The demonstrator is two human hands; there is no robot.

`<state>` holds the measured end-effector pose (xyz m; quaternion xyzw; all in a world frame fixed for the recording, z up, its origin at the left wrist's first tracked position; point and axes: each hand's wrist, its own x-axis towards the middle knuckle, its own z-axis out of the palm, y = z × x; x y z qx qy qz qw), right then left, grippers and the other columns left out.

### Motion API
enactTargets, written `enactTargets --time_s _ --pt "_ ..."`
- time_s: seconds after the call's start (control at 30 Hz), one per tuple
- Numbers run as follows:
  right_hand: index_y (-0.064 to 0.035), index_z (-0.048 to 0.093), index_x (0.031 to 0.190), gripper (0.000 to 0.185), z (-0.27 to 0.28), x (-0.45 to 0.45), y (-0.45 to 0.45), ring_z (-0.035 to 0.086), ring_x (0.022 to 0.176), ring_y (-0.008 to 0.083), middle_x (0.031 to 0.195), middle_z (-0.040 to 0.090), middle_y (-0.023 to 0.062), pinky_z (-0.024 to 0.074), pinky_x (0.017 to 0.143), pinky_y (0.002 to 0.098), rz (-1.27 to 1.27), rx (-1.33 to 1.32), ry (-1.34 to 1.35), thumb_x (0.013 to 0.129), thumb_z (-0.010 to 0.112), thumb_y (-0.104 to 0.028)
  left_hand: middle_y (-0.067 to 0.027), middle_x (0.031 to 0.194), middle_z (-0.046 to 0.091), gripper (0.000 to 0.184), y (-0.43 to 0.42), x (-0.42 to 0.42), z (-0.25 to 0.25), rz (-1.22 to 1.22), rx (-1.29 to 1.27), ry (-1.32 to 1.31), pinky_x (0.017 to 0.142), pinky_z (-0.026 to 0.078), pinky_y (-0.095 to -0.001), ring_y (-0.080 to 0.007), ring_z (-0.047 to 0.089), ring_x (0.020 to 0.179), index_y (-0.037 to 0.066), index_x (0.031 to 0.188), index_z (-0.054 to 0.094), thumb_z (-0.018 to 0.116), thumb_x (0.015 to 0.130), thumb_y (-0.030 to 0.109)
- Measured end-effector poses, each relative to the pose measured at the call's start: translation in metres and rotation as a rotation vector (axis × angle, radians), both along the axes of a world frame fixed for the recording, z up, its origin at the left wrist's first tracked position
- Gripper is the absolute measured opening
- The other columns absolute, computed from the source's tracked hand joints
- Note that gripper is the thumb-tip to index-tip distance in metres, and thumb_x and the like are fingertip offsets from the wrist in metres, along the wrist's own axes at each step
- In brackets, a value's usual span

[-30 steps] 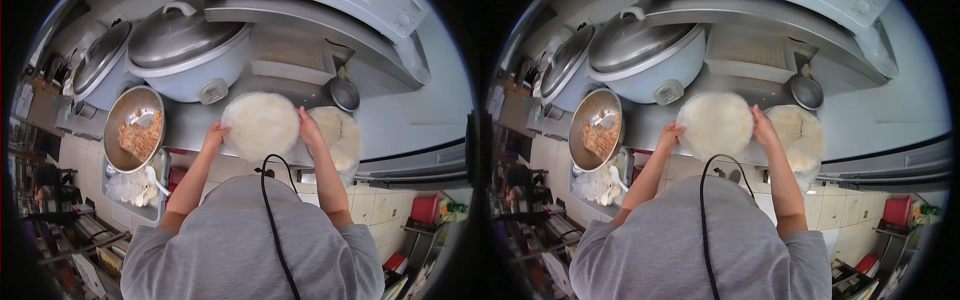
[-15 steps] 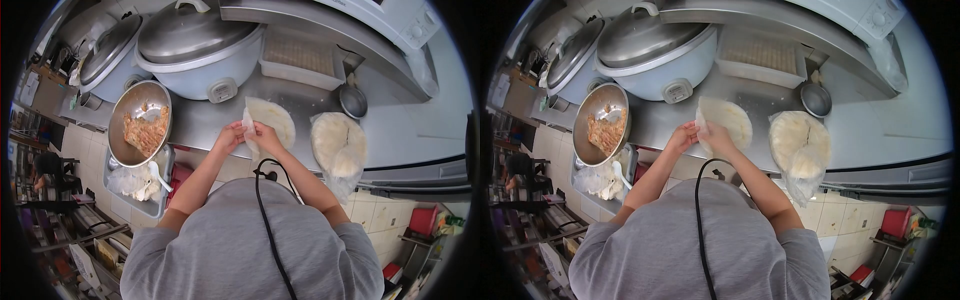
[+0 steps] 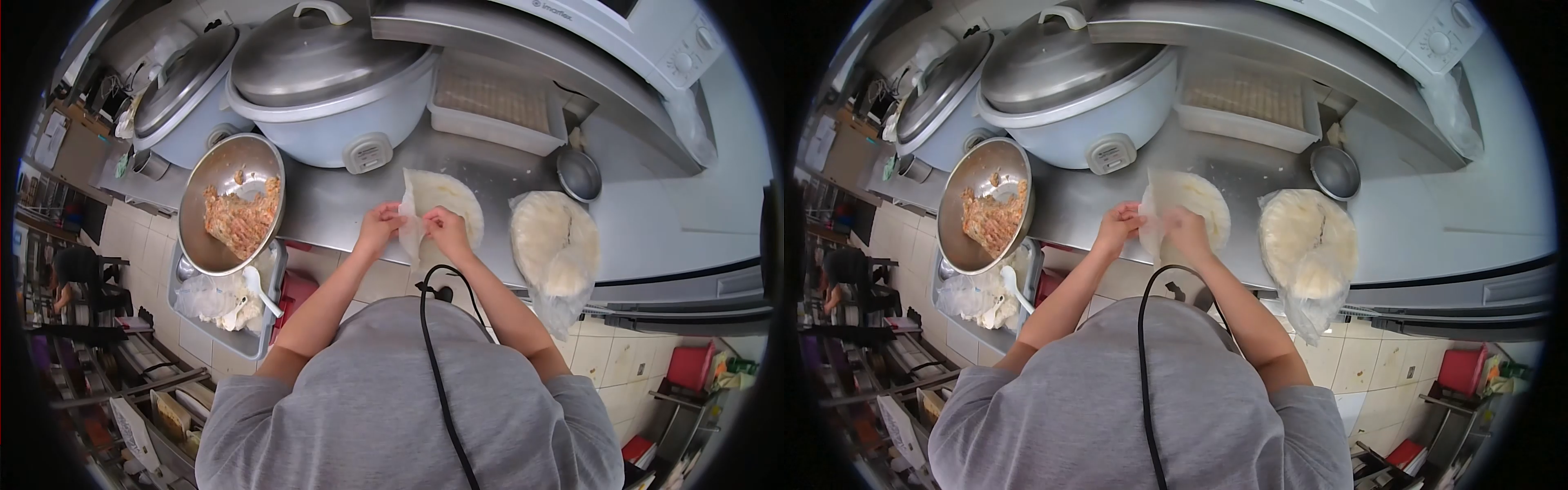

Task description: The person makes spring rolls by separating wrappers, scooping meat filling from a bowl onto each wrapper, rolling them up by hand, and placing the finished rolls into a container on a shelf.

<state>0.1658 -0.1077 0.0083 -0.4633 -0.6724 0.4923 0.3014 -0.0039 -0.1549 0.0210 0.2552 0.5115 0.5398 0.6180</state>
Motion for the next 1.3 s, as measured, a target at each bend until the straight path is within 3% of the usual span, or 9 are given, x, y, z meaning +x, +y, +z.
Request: enactTargets --time_s 0.13,0.2,0.3,0.57,0.67,1.0,1.1,1.17,1.3 --pt "-0.0032 0.059 0.089 0.008 0.014 0.005 0.001 0.060 0.067 0.0154 0.075 0.063 0.0080 0.0497 0.063 0.0276 -0.169 0.152 0.014 0.082 0.058 0.000 -0.0064 0.080 0.063 0.029 -0.008 -0.005 0.016 0.042 0.084 0.406 0.062 0.052 -0.0266 -0.0137 0.063 0.073 0.004 0.109 0.050 0.058 0.082 -0.004" --pt "-0.0042 0.059 0.084 0.006 0.010 0.013 0.011 0.058 0.064 0.0152 0.075 0.061 0.0070 0.0480 0.060 0.0275 -0.244 0.571 -0.136 0.081 0.057 0.001 -0.0053 0.080 0.063 0.026 -0.010 -0.013 0.013 0.093 0.122 0.432 0.060 0.051 -0.0253 -0.0125 0.062 0.071 0.004 0.106 0.050 0.057 0.082 -0.004" --pt "-0.0045 0.058 0.080 0.006 -0.006 0.015 0.022 0.056 0.067 0.0256 0.078 0.058 0.0115 0.0449 0.063 0.0345 -0.275 0.276 0.055 0.076 0.060 -0.001 -0.0039 0.079 0.063 0.020 -0.009 -0.026 -0.007 0.125 0.229 0.559 0.058 0.049 -0.0236 -0.0101 0.059 0.067 0.003 0.099 0.055 0.059 0.081 -0.003" --pt "-0.0056 0.065 0.087 0.019 -0.006 0.009 0.029 0.058 0.070 0.0164 0.081 0.064 0.0067 0.0462 0.064 0.0259 -0.218 0.392 -0.073 0.072 0.061 0.005 -0.0069 0.086 0.065 0.019 -0.016 -0.017 0.012 0.113 0.239 0.948 0.057 0.044 -0.0252 -0.0099 0.052 0.060 0.002 0.090 0.069 0.065 0.072 -0.001" --pt "-0.0059 0.069 0.087 0.020 0.008 0.052 0.046 0.063 0.082 0.0256 0.088 0.065 0.0117 0.0481 0.073 0.0304 -0.289 0.452 0.013 0.075 0.056 0.004 -0.0106 0.085 0.065 0.024 -0.016 -0.045 -0.002 0.109 0.316 1.013 0.057 0.045 -0.0274 -0.0166 0.052 0.058 0.004 0.094 0.068 0.065 0.070 0.000" --pt "-0.0085 0.070 0.097 0.032 0.031 0.264 0.032 0.058 0.078 0.0146 0.084 0.065 0.0099 0.0447 0.072 0.0245 -0.780 0.355 -0.154 0.076 0.052 0.008 -0.0063 0.086 0.065 0.038 -0.007 -0.084 -0.054 0.088 0.188 0.894 0.058 0.042 -0.0248 -0.0112 0.044 0.061 0.006 0.106 0.066 0.066 0.069 0.000" --pt "-0.0089 0.066 0.101 0.030 0.021 0.321 0.022 0.059 0.088 0.0195 0.096 0.063 0.0121 0.0457 0.075 0.0276 -0.827 0.345 -0.313 0.076 0.056 0.005 -0.0074 0.088 0.064 0.038 -0.004 -0.083 -0.052 0.071 0.095 0.912 0.059 0.042 -0.0256 -0.0130 0.046 0.063 0.005 0.106 0.065 0.066 0.069 0.000" --pt "-0.0111 0.060 0.108 0.032 0.054 0.312 0.007 0.055 0.102 0.0284 0.115 0.056 0.0161 0.0444 0.085 0.0362 -0.849 0.374 -0.848 0.077 0.062 -0.002 -0.0089 0.091 0.064 0.038 -0.003 -0.074 -0.036 0.061 0.011 0.929 0.061 0.043 -0.0267 -0.0153 0.049 0.065 0.004 0.106 0.064 0.065 0.069 -0.001" --pt "-0.0127 0.056 0.113 0.039 0.082 0.249 0.009 0.044 0.116 0.0365 0.130 0.044 0.0189 0.0371 0.096 0.0450 -0.869 0.690 -0.987 0.075 0.068 -0.011 -0.0136 0.102 0.060 0.042 0.003 -0.032 0.003 -0.032 0.413 1.084 0.066 0.046 -0.0308 -0.0246 0.055 0.075 0.007 0.109 0.062 0.063 0.067 -0.001"
